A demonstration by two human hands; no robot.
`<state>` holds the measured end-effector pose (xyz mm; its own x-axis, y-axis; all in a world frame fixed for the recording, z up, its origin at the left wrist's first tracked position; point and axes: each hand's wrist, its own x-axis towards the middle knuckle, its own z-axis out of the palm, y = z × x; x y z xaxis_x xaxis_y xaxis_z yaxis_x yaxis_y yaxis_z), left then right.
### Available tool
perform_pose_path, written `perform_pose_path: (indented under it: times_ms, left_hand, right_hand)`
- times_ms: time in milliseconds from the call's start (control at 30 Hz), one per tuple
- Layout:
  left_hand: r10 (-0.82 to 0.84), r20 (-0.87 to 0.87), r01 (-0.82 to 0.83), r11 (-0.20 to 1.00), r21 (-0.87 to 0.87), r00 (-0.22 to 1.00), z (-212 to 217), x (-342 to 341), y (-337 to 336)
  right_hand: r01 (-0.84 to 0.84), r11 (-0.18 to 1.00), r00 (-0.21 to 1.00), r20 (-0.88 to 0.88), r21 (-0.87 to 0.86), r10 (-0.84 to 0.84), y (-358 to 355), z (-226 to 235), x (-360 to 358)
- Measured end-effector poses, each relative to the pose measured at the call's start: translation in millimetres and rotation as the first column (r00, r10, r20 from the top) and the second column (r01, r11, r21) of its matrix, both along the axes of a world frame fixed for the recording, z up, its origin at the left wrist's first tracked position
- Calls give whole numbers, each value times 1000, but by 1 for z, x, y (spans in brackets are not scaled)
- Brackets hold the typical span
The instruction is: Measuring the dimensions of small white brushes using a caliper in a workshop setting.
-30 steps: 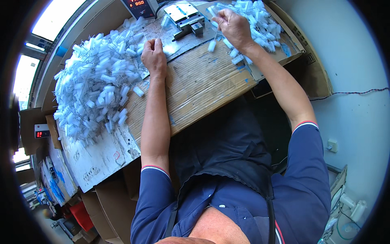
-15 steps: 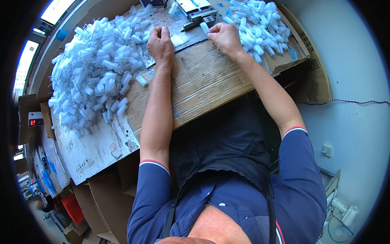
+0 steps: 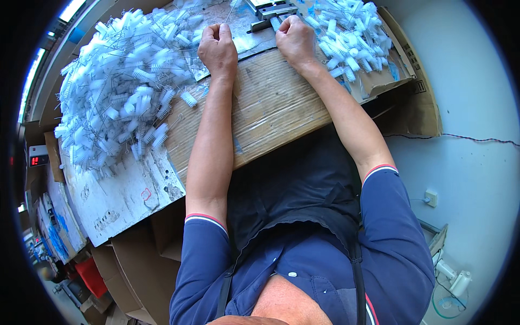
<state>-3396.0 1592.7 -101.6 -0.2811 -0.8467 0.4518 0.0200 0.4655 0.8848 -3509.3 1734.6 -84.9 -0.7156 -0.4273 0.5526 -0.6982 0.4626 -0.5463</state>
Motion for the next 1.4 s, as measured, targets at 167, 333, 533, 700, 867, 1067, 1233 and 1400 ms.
perform_pose_path:
  times_ms: [167, 333, 533, 700, 867, 1067, 1233, 1400]
  left_hand:
    - [51, -9, -51, 997, -50, 999, 2, 1, 1]
    - [140, -11, -139, 972, -190, 990, 5, -1, 2]
    - [192, -4, -182, 927, -328, 981, 4, 2, 1]
    - [65, 121, -29, 959, -281, 991, 7, -3, 9]
    - [8, 298, 103, 930, -354, 955, 4, -4, 11]
    - [30, 324, 122, 890, -439, 946, 5, -6, 13]
    - [86, 349, 129, 825, -550, 933, 4, -10, 14]
    - [191, 464, 202, 713, -671, 865, 4, -16, 12]
  right_hand:
    - [0, 999, 999, 41, -32, 2, -1, 1, 0]
    - [12, 1000, 998, 60, -26, -10, -1, 0, -2]
    - [-9, 1000, 995, 104, -18, 11, -1, 2, -2]
    - [7, 940, 942, 318, -342, 109, 14, -8, -6]
    - [-31, 940, 999, 21, -339, 41, 28, 15, 2]
    - [137, 872, 979, -198, 471, -47, 64, 34, -8]
    - [92, 848, 960, -273, 522, 64, 67, 30, -11]
    - [38, 810, 955, -260, 585, 143, 62, 31, -18]
